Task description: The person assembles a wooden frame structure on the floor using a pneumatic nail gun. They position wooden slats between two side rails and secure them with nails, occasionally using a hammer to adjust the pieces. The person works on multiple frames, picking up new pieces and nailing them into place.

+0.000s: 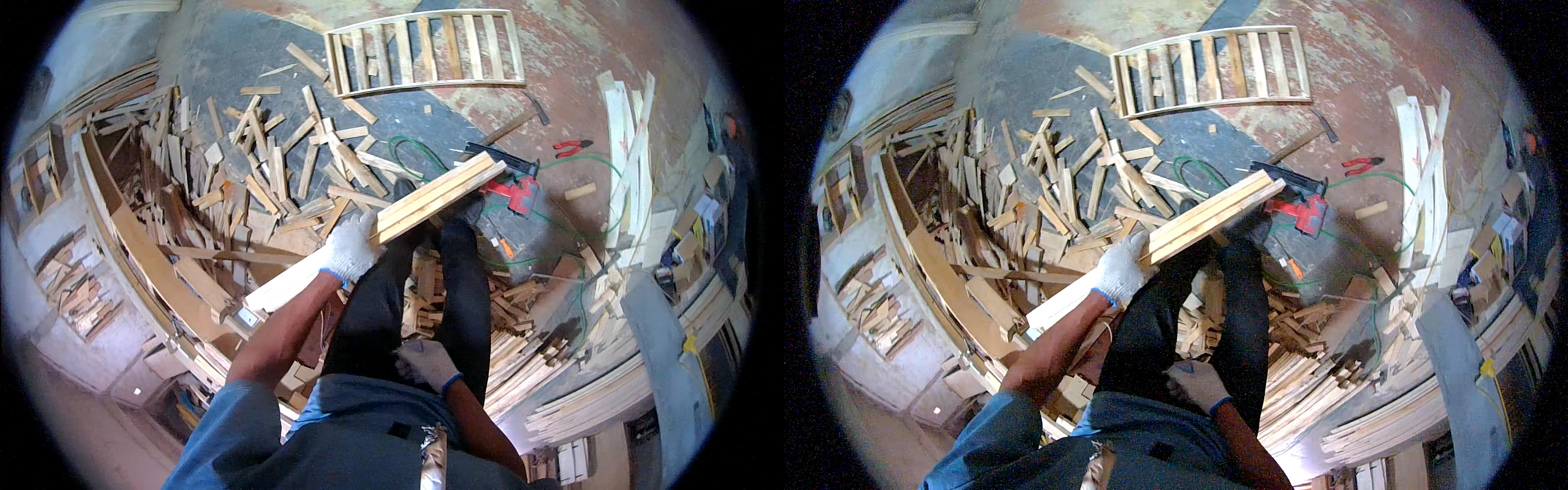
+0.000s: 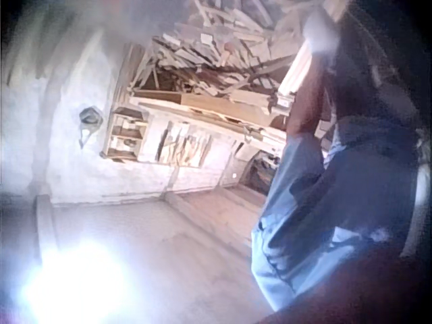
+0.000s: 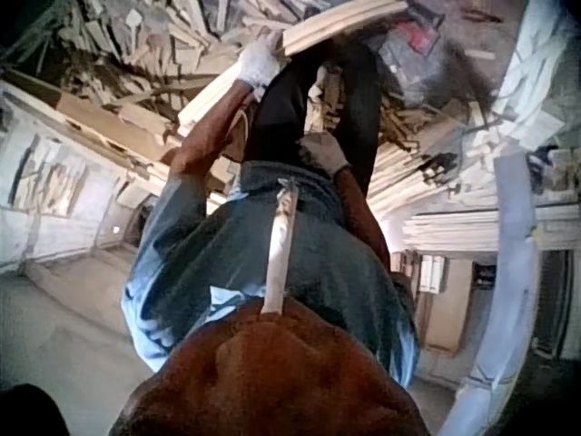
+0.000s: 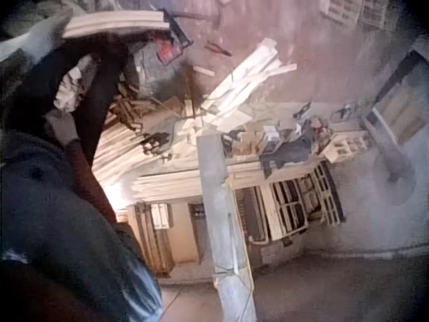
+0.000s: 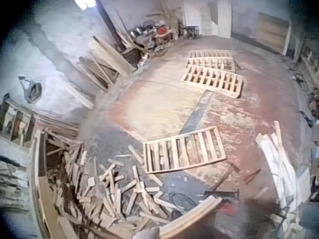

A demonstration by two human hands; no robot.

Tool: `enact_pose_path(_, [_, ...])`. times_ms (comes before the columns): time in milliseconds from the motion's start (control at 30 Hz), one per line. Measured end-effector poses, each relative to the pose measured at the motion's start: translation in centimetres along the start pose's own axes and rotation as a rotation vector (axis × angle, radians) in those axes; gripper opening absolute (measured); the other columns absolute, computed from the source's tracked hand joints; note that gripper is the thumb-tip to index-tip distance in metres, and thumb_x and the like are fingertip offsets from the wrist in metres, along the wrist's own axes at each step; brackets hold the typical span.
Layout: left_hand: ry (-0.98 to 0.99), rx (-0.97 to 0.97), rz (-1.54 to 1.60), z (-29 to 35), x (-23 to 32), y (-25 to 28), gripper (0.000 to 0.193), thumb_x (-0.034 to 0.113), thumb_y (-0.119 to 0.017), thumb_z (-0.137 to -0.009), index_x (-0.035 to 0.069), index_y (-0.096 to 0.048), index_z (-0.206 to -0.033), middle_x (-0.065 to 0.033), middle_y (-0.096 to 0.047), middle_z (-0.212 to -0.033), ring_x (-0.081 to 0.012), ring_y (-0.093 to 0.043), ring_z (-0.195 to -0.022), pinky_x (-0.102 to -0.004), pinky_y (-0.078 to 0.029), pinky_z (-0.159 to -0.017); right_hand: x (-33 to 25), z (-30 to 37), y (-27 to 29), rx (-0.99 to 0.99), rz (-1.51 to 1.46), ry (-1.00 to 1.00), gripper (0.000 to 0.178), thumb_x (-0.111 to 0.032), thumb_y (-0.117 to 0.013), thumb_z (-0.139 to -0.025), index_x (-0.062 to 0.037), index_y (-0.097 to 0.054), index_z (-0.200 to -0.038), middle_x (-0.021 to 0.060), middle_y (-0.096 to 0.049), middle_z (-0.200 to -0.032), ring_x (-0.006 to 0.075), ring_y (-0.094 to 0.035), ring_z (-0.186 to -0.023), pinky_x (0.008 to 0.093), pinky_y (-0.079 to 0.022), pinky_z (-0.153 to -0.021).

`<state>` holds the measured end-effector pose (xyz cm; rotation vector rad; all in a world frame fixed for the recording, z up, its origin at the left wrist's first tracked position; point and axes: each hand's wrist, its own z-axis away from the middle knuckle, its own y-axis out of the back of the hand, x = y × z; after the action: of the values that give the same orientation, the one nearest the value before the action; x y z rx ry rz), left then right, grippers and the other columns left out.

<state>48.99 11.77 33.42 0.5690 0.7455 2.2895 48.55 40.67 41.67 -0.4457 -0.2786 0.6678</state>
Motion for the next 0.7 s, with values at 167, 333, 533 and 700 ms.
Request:
enact_pose_path(167, [0.108,0.077,0.141,-3.7,-2.8,-0.6,0.074,0.033,-0.083,-0.077,0.003,-0.053,-0.138,-0.0236,-0.068,-0.118,-0.0414,-0.066,-0.110,-0.0476,-0.054,-0.093,-0.8,-0.2,1.5,0.055,-0.252,0.005,0.020,-0.022,-0.066,-0.098,-0.0023,-0.066,-0.101,0.0068,-0.069,-0.081,0.0168,-0.067,-0.067,0.0319,-0.057,-0.062])
enact_pose_path(333, [0.227,0.269,0.350,-6.9,-8.4,-2.6,0.053,0.021,-0.082,-0.078,0.001,-0.061,-0.122,-0.0227,-0.071,-0.107,-0.0364,-0.071,-0.102,-0.0427,-0.055,-0.085,-0.8,-1.0,2.0,0.037,-0.351,0.058,0.020,-0.022,-0.064,-0.098,-0.0015,-0.064,-0.098,0.0077,-0.070,-0.083,0.0181,-0.067,-0.066,0.0317,-0.056,-0.062])
enact_pose_path(533, [0.494,0.358,0.535,-6.6,-15.1,-0.2,0.045,0.024,-0.084,-0.078,0.000,-0.060,-0.107,-0.0190,-0.072,-0.092,-0.0331,-0.072,-0.089,-0.0441,-0.055,-0.080,-3.1,-2.2,0.3,0.065,-0.306,0.017,0.023,-0.024,-0.062,-0.099,-0.0028,-0.064,-0.092,0.0075,-0.068,-0.078,0.0189,-0.068,-0.069,0.0335,-0.057,-0.067])
enact_pose_path(700, [0.489,0.144,0.235,-7.9,-24.3,-2.0,0.054,0.037,-0.076,-0.084,-0.002,-0.059,-0.118,-0.0271,-0.070,-0.108,-0.0400,-0.070,-0.103,-0.0464,-0.054,-0.088,-5.9,-2.4,-1.5,0.145,-0.192,-0.024,0.024,-0.024,-0.061,-0.099,-0.0029,-0.064,-0.089,0.0068,-0.067,-0.076,0.0174,-0.066,-0.068,0.0334,-0.055,-0.066])
